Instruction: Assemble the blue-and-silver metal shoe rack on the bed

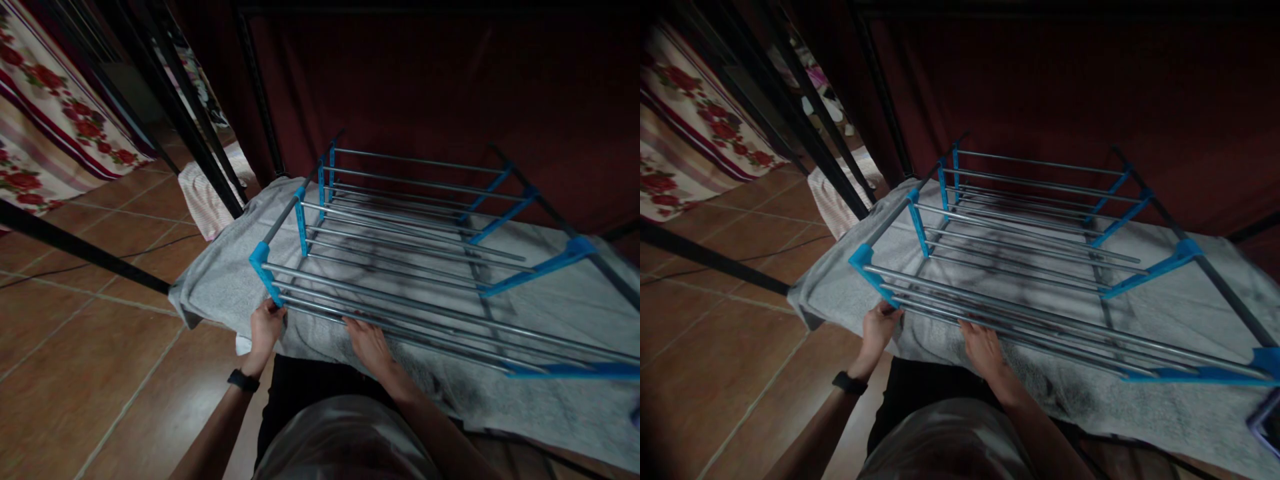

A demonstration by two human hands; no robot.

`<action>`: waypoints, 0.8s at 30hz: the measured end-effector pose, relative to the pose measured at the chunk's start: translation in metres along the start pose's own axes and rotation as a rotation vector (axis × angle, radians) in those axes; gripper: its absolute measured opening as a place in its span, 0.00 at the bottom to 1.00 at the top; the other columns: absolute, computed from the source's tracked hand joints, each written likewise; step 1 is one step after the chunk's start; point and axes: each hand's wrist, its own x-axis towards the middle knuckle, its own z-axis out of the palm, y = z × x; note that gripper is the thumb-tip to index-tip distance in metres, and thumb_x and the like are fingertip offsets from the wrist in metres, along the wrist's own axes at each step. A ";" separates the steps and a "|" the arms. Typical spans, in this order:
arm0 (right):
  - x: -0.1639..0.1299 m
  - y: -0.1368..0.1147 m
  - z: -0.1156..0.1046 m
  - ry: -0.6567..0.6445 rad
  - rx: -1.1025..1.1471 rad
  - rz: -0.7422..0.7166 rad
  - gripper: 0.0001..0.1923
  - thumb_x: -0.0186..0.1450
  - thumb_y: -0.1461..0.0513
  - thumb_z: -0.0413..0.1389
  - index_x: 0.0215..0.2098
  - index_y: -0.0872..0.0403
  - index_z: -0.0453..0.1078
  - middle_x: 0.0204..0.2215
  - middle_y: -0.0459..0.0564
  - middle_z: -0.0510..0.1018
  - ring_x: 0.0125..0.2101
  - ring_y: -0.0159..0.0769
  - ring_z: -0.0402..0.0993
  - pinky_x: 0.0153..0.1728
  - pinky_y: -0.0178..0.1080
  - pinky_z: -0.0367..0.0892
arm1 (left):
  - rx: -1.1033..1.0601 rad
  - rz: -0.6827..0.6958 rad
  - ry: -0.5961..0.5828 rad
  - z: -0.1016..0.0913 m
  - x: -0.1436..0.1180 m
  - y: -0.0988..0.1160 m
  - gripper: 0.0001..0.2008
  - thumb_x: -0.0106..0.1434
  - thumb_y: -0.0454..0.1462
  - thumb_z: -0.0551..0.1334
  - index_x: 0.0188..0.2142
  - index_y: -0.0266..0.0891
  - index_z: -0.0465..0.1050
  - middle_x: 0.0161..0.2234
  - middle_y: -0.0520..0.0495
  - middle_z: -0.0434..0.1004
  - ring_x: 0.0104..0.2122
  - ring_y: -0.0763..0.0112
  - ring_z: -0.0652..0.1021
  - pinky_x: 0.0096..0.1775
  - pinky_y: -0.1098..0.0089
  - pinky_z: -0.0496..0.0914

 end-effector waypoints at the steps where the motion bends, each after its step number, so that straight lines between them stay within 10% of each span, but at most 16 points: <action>1: -0.001 0.001 0.001 -0.001 -0.002 -0.002 0.23 0.77 0.64 0.48 0.65 0.46 0.72 0.62 0.54 0.77 0.62 0.45 0.74 0.65 0.48 0.67 | 0.002 -0.003 -0.005 0.000 -0.001 0.001 0.05 0.55 0.36 0.64 0.32 0.39 0.78 0.31 0.44 0.85 0.33 0.59 0.83 0.35 0.68 0.73; 24: -0.001 0.008 0.013 -0.012 0.000 -0.033 0.23 0.76 0.64 0.48 0.65 0.48 0.72 0.61 0.55 0.78 0.61 0.46 0.75 0.64 0.50 0.68 | 0.004 0.003 -0.047 0.010 -0.003 -0.018 0.11 0.57 0.44 0.62 0.33 0.39 0.77 0.34 0.40 0.85 0.35 0.55 0.83 0.38 0.61 0.75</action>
